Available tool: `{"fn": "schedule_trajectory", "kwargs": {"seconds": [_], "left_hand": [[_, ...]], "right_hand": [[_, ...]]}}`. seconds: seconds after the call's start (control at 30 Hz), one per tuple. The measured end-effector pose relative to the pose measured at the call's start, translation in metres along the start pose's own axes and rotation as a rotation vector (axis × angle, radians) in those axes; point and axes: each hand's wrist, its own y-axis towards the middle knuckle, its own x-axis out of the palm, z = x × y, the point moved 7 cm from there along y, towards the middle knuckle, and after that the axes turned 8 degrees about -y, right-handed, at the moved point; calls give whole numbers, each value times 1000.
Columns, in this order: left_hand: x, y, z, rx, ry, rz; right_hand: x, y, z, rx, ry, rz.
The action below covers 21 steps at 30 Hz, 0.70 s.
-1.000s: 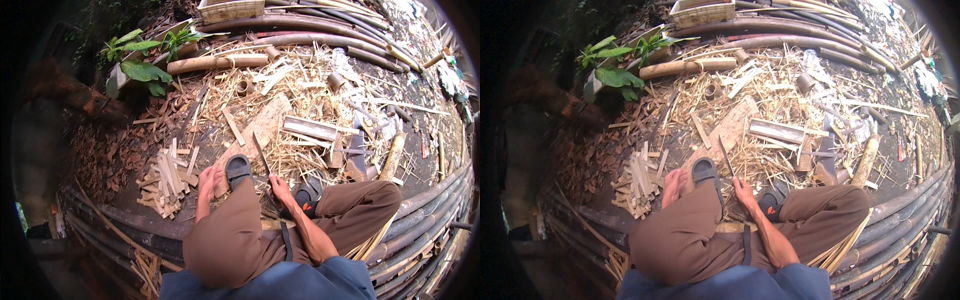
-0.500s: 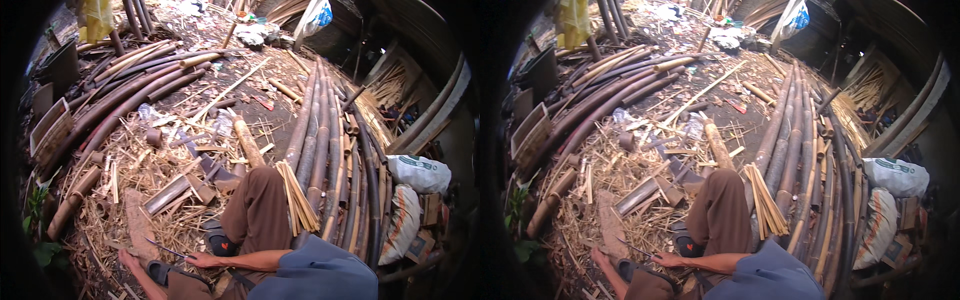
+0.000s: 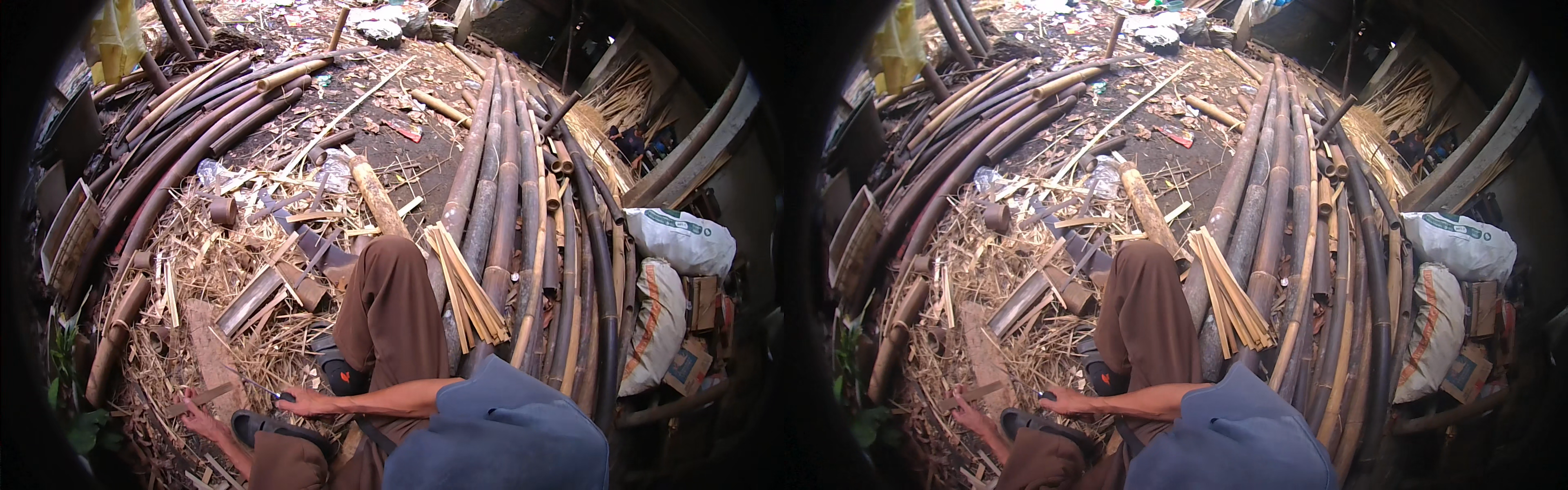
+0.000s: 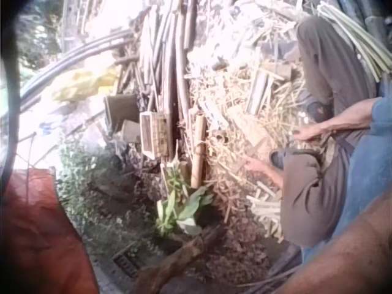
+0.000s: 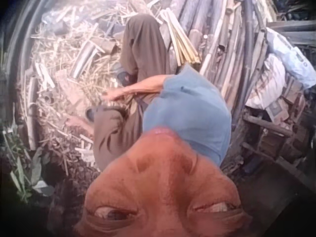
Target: The person sits on the ground and uses a machete to split bamboo pieces into smaller strips. They repeatedly position the bamboo, strike it with the machete, and separate the resulting pieces.
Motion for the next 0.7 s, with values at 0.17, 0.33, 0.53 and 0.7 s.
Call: {"fn": "schedule_trajectory", "kwargs": {"seconds": [0.17, 0.33, 0.53, 0.7], "left_hand": [[-5, 3, 6, 105, 113, -36], [14, -1, 15, 266, 224, -154], [18, -8, 3, 191, 81, -26], [41, -9, 10, 664, 916, -58]], "right_hand": [[-30, -21, -41, -231, 65, 105], [-48, -38, -73, -544, 98, 325], [-56, -53, -91, -308, 123, -18], [-52, -34, -99, -576, 49, 49]]}}
